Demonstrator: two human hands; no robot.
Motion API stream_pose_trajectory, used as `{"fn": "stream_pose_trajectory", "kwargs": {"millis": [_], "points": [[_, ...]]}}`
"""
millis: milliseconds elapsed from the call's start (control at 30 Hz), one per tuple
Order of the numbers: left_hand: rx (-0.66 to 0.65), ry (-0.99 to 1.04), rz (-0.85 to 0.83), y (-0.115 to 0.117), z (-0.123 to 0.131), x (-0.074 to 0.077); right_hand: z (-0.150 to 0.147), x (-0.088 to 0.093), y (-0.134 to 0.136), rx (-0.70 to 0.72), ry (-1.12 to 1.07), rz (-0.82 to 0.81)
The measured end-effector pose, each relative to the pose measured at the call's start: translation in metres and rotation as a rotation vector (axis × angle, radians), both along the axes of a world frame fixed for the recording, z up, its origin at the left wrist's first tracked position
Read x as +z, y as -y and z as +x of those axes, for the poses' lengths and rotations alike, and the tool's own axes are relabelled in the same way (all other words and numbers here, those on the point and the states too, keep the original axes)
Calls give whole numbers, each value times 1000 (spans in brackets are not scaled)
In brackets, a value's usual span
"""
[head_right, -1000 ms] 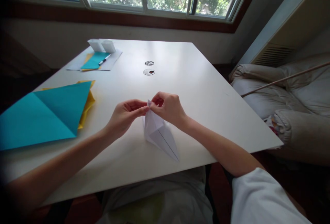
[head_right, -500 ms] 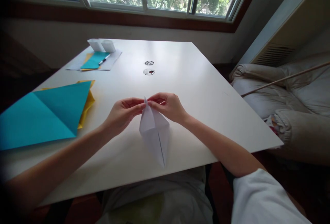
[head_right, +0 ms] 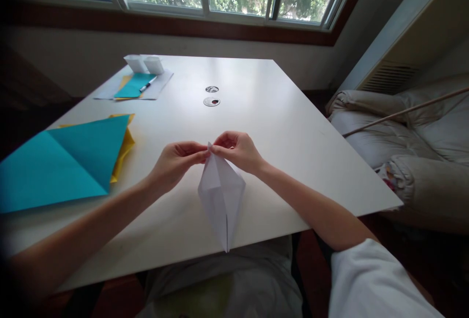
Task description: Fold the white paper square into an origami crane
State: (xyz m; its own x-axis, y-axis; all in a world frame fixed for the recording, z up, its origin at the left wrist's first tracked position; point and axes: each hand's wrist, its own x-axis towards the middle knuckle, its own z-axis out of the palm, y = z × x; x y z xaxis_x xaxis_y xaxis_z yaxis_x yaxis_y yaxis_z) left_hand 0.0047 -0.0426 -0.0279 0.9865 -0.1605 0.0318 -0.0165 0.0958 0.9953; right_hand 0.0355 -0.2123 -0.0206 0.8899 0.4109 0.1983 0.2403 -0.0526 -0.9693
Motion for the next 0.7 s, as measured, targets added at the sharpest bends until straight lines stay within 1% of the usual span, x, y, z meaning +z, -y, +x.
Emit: {"fn": "stream_pose_trajectory", "kwargs": {"millis": [167, 333, 400, 500, 600, 667, 700], "points": [[-24, 13, -16, -2, 1, 1, 2, -1, 1, 21, 28, -18], [60, 82, 83, -3, 3, 6, 1, 0, 2, 41, 82, -95], [97, 104, 102, -4, 4, 7, -3, 3, 3, 64, 131, -188], [189, 85, 65, -8, 7, 5, -9, 10, 7, 82, 262, -411], [283, 45, 2, -12, 9, 6, -10, 14, 13, 33, 420, -600], [295, 7, -25, -14, 10, 9, -6, 14, 18, -6, 485, -670], [277, -20, -36, -14, 10, 10, -3, 12, 20, -30, 506, -688]]}}
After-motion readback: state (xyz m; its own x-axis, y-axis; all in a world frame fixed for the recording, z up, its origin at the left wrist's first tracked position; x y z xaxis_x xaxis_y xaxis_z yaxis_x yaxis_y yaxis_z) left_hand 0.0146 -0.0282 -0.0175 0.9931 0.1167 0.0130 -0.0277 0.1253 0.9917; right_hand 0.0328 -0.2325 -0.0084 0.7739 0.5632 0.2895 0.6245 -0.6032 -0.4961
